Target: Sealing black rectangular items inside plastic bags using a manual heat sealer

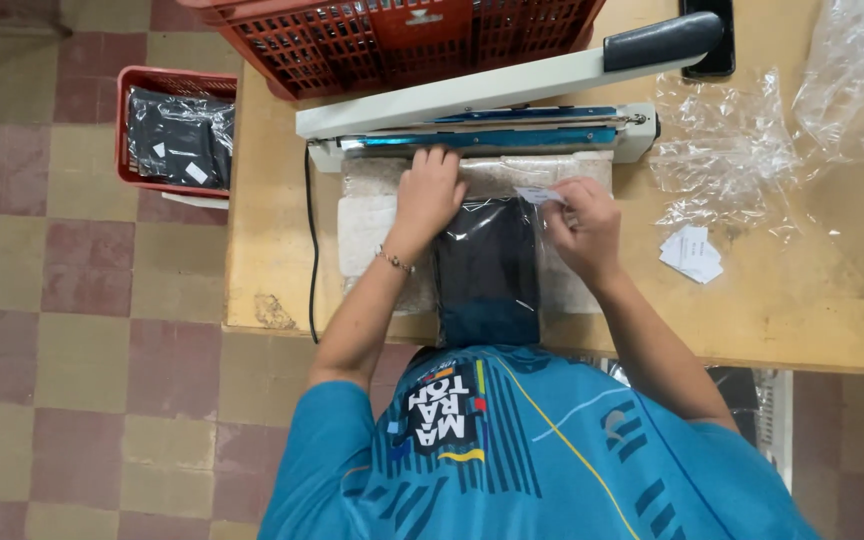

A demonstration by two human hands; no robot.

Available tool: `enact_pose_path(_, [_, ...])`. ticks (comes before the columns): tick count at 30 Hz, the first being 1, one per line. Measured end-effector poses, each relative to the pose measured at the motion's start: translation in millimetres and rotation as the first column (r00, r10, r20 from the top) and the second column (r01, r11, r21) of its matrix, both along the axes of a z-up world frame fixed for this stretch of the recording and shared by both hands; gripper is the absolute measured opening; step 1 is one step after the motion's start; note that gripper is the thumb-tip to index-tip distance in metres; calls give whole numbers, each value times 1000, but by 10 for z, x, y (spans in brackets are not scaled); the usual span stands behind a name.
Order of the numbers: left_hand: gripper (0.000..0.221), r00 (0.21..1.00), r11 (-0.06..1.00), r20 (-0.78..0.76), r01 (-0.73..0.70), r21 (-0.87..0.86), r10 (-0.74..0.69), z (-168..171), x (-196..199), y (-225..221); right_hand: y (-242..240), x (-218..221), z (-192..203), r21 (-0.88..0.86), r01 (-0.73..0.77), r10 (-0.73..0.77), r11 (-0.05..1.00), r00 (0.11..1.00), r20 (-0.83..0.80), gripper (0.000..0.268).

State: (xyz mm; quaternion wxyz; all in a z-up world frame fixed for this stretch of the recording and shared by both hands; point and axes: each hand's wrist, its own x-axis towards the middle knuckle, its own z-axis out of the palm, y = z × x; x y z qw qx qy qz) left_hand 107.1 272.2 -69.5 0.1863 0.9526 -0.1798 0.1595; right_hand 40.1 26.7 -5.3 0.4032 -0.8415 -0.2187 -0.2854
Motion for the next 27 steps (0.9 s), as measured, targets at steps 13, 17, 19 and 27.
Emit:
enact_pose_path(13, [10,924,827,33,358,-433,-382,625,60,95,119,335,433,172,84,-60,981,989,-137,9])
enact_pose_path(17, [11,794,531,-103,298,-793,-600,794,20,96,263,412,667,338,33,93,941,932,-350,11])
enact_pose_path(19, [12,799,561,-120,297,-773,-589,741,75,112,303,426,799,363,-35,225,931,839,-496,10])
enact_pose_path(27, [10,880,814,-53,413,-408,-472,880,114,157,157,732,732,469,-273,530,840,225,-818,5])
